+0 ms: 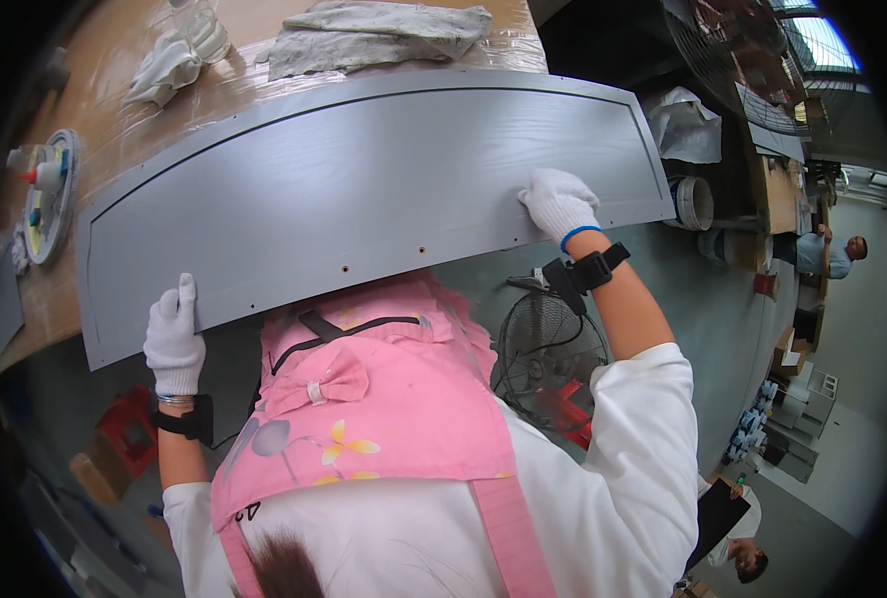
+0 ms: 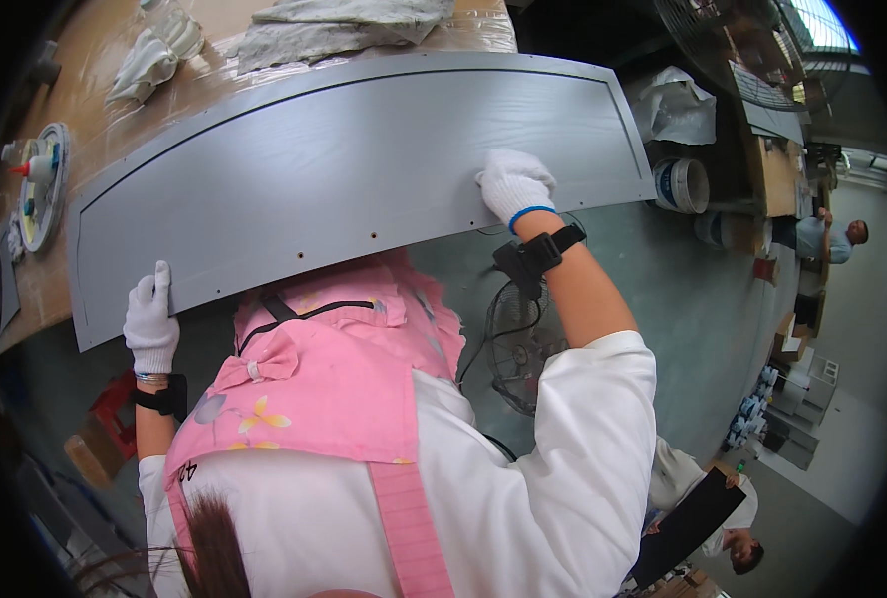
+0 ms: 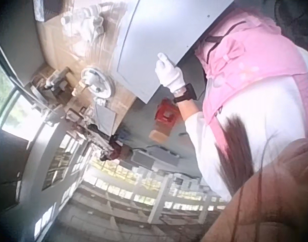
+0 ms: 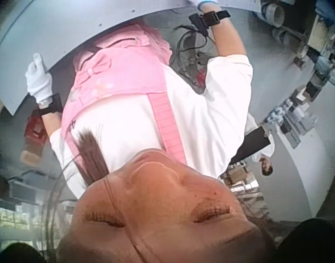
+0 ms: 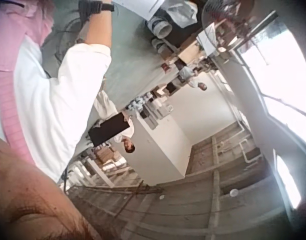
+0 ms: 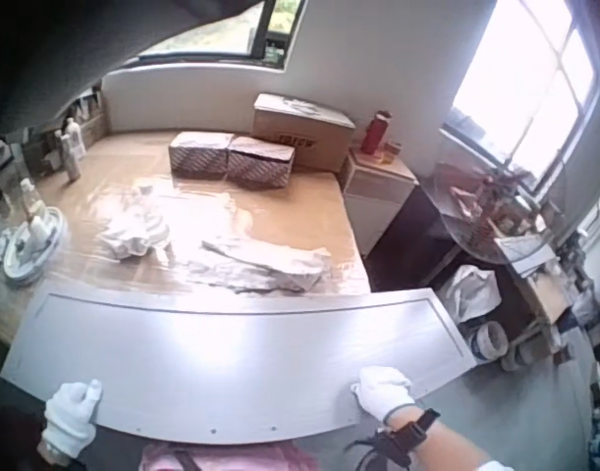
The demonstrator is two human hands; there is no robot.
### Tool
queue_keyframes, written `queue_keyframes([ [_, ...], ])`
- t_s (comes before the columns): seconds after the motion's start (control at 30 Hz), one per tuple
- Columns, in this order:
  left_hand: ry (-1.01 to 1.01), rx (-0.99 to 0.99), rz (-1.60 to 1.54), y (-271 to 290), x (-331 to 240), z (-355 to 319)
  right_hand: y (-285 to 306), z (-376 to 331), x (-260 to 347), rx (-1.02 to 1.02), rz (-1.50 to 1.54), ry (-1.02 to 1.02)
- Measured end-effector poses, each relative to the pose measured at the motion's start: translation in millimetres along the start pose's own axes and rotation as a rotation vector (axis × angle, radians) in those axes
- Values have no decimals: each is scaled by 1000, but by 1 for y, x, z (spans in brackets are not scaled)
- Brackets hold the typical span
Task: The recorder uses a sanding block and a cloth to finish and clean the surface of a grey furniture panel.
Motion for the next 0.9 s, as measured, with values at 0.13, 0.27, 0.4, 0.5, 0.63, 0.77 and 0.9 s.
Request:
queue_keyframes([
  [0.13,-4,5,7,-2,-2,1,-2,-12,24,-14,-26,62],
  [0.27,-18,9,25,1,0,2,-5,-10,22,15,39,46],
  [0.4,-25,13,30,1,0,2,-10,-3,10,-9,4,0],
  [0.5,-23,18,31,3,2,3,-9,-16,37,-4,-32,37],
  [0.63,-38,14,23,3,1,3,-5,-4,6,30,67,-18],
  [0.77,-28,50,40,2,3,3,-6,-21,37,-83,15,123],
  [0.9,-36,38,34,3,1,1,-10,2,5,-18,-9,9],
])
Point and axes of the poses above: each hand's wrist, its own z-axis towards the middle knuckle, its own y-axis out of the back of the hand, x = y × z, the point moved 7 cm from there along z, towards the middle knuckle, and after that the axes turned 7 degrees about z, right-handed, at the moved point
